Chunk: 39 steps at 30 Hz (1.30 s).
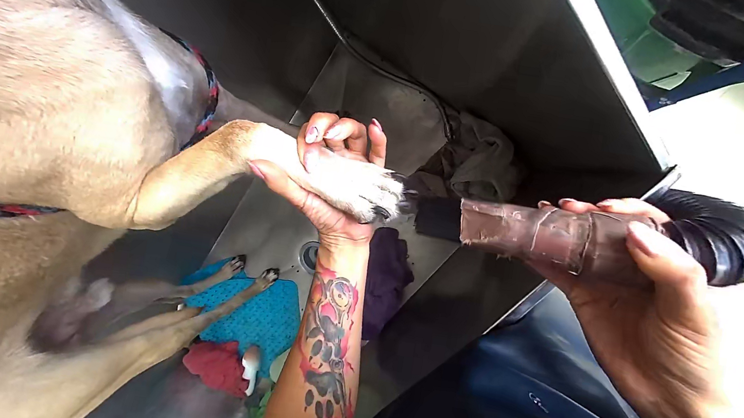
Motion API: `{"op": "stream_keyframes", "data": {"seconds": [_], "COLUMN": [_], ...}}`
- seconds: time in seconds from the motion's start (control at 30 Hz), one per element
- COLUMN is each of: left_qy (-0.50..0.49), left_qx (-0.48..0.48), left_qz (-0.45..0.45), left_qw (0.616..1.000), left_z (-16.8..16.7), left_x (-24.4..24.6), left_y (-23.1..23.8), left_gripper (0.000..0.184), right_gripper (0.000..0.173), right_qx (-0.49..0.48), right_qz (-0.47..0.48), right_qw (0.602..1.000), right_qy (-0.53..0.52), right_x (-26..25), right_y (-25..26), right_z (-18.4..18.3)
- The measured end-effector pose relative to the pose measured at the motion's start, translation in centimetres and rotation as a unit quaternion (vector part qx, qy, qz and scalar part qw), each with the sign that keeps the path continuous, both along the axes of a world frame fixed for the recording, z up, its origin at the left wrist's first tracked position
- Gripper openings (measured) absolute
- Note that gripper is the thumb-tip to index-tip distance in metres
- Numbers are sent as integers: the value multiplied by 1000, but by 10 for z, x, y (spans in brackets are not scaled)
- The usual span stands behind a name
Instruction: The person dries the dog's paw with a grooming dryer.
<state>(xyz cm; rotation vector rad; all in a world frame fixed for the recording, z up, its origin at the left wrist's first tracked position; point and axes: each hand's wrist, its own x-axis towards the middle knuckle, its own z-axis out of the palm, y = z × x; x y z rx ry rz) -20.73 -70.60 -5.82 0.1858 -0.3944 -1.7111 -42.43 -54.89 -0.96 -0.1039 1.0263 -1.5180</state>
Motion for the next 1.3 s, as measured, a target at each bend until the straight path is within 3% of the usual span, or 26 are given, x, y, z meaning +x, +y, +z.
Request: {"op": "stream_keyframes", "data": {"seconds": [0.17, 0.4, 0.53, 0.6, 0.63, 0.67, 0.73, 0.83, 0.9, 0.97, 1.07, 1.13, 1.23, 1.3], "left_qy": [26, -11, -2, -69, -159, -266, -478, -733, -791, -812, -751, -698, -608, -584], "left_qx": [0, -32, -77, -49, -20, 15, 78, 130, 164, 202, 293, 319, 423, 448], "left_qz": [7, 34, 16, 34, 62, 92, 119, 16, -90, -80, 64, 139, 64, 58], "left_qw": [1000, 999, 997, 996, 985, 959, 867, 668, 582, 541, 588, 626, 669, 675], "left_z": [5, 0, 10, 7, 0, -9, -29, -50, -72, -108, -150, -158, -98, -83], "left_x": [1, 9, 24, 25, 34, 48, 89, 146, 180, 216, 258, 265, 258, 256], "left_y": [-5, -5, -22, -24, -24, -26, -33, -41, -38, -33, -39, -53, -79, -81], "left_gripper": [58, 59, 57, 62, 62, 57, 34, 43, 52, 47, 43, 44, 44, 38], "right_gripper": [36, 33, 33, 34, 36, 38, 41, 37, 34, 38, 40, 30, 33, 31], "right_qx": [-127, -152, -147, -146, -152, -170, -237, -321, -278, -165, -22, 1, 14, -6], "right_qz": [34, 41, 60, 60, 59, 65, 101, 157, 159, 153, 188, 211, 213, 248], "right_qw": [990, 983, 986, 984, 978, 967, 929, 875, 899, 943, 956, 954, 963, 958], "right_qy": [48, 98, 48, 80, 126, 179, 267, 326, 297, 245, 225, 213, 166, 141], "right_x": [0, -6, -2, 0, 0, 1, 9, 31, 50, 72, 102, 126, 163, 154], "right_y": [-3, -8, -12, -19, -25, -30, -41, -76, -108, -143, -186, -210, -257, -285], "right_z": [3, 1, 4, 3, 1, -2, -4, -6, -15, -29, -58, -84, -121, -173]}}
